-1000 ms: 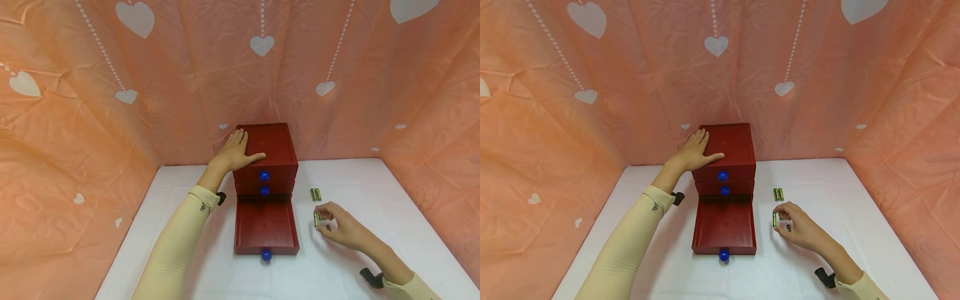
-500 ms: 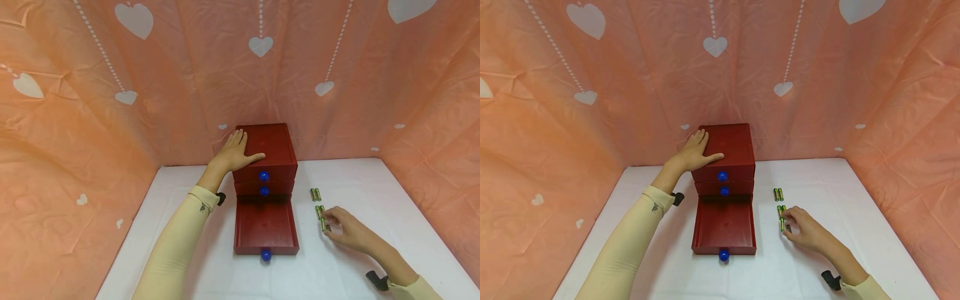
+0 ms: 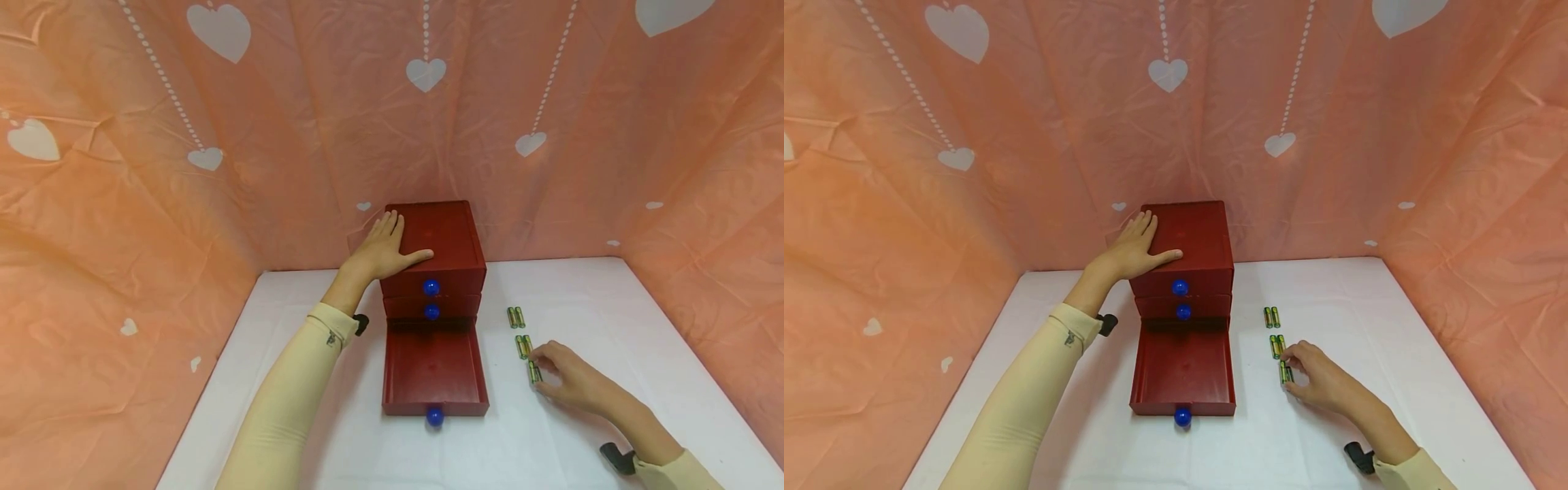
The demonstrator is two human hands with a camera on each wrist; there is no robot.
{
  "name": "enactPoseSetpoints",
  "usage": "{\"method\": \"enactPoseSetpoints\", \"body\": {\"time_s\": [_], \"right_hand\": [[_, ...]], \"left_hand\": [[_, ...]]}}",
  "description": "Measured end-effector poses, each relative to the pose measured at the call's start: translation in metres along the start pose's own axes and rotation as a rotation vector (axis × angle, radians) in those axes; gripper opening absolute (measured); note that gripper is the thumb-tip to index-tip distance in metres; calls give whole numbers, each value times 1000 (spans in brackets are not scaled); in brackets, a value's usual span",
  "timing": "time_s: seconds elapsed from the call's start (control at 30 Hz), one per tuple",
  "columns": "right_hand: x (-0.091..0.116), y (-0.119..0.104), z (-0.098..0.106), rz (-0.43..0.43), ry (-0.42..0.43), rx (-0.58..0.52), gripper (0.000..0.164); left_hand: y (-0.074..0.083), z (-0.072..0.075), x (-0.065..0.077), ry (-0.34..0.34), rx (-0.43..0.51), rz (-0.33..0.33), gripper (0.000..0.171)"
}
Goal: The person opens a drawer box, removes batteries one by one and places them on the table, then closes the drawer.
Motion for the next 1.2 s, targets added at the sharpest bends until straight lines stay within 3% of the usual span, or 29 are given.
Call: {"method": "enactPoseSetpoints", "body": {"time_s": [0.23, 1.2], "right_hand": [[0, 13, -9, -96, -74, 30, 43], [1, 14, -13, -127, -150, 32, 40]], "left_hand": [[0, 1, 0, 1, 3, 3, 114], [-2, -1, 0, -4, 13, 4, 115]]}}
Point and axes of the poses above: each hand's wrist, its own x-axis away from the middle knuckle, its own z-axis out of the back of the hand, y = z × x, the point moved 10 cm from there along -x, towards the middle knuckle, and after that the axes turned 3 degrees about -z, right-handed, at the moved point
